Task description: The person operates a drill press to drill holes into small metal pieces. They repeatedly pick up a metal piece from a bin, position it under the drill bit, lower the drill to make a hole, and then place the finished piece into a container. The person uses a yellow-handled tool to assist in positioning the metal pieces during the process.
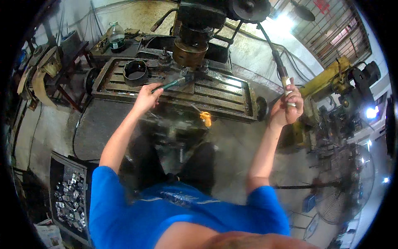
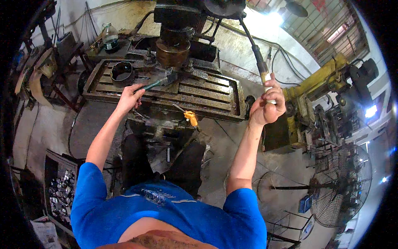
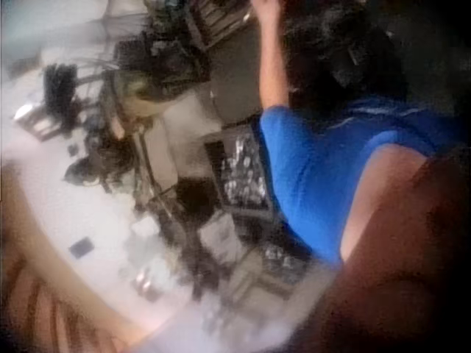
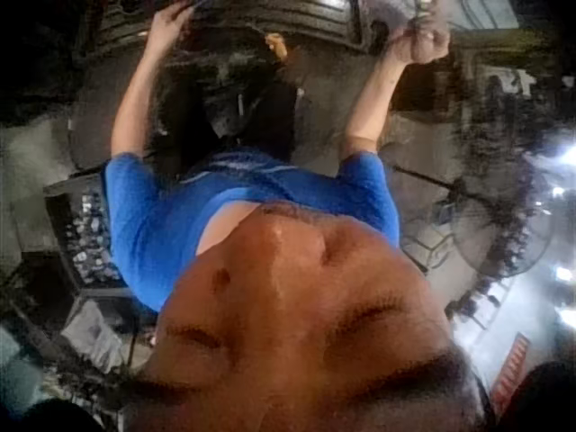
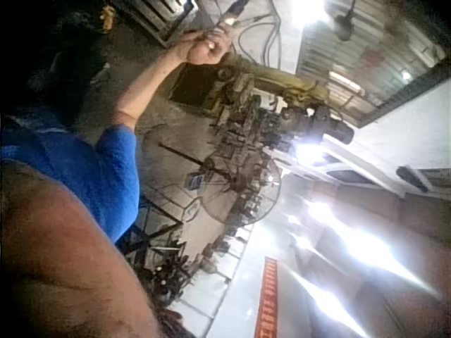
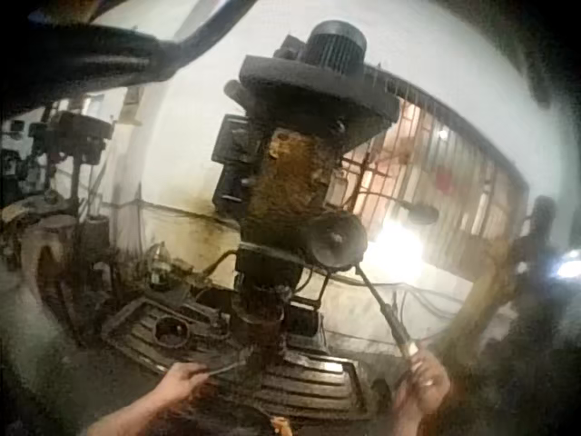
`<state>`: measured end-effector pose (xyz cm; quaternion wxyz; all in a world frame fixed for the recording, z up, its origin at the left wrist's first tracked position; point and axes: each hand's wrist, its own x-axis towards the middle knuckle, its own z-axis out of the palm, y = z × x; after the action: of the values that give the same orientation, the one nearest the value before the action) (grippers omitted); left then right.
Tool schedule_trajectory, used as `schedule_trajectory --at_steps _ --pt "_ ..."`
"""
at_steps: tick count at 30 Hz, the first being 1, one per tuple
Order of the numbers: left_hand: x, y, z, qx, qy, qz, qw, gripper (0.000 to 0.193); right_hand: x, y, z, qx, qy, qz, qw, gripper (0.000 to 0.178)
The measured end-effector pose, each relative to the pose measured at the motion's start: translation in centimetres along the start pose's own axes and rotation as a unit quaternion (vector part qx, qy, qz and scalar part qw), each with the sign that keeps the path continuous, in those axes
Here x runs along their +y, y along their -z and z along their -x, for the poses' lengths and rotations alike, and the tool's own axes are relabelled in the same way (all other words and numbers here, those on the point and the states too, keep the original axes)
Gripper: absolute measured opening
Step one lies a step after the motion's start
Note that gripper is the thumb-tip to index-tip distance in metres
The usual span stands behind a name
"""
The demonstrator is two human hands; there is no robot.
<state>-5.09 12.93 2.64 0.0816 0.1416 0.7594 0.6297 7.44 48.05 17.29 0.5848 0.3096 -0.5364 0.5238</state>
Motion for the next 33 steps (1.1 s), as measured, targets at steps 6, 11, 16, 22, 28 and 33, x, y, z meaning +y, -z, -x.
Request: schedule_trajectory --at_steps 6,11,16,22,28,33 --pt "-0.1 0.2 0.2 0.008 -0.006 -0.036 0.999 0.033 0.8 1.1 1.2 -0.03 0.004 -0.03 0.999 0.011" --pt "0.1 0.5 0.4 0.004 -0.01 -0.055 0.998 0.034 0.6 0.5 1.4 0.0 -0.007 -0.008 1.0 0.035" --pt "-0.4 0.9 0.3 0.022 -0.035 -0.077 0.996 0.033 0.4 0.7 0.8 -0.021 -0.009 -0.017 1.0 0.022" --pt "0.6 0.6 0.3 0.052 -0.124 -0.191 0.972 0.029 -0.1 0.4 -0.6 -0.014 -0.007 0.016 1.0 0.021" --pt "-0.6 0.0 -0.7 0.083 -0.229 -0.238 0.94 0.03 -0.9 -0.8 -2.0 0.0 -0.006 0.002 1.0 0.014" --pt "0.4 -0.2 -0.5 0.056 -0.166 -0.25 0.952 0.03 -1.0 -0.3 -2.9 -0.009 -0.01 0.01 1.0 0.014"
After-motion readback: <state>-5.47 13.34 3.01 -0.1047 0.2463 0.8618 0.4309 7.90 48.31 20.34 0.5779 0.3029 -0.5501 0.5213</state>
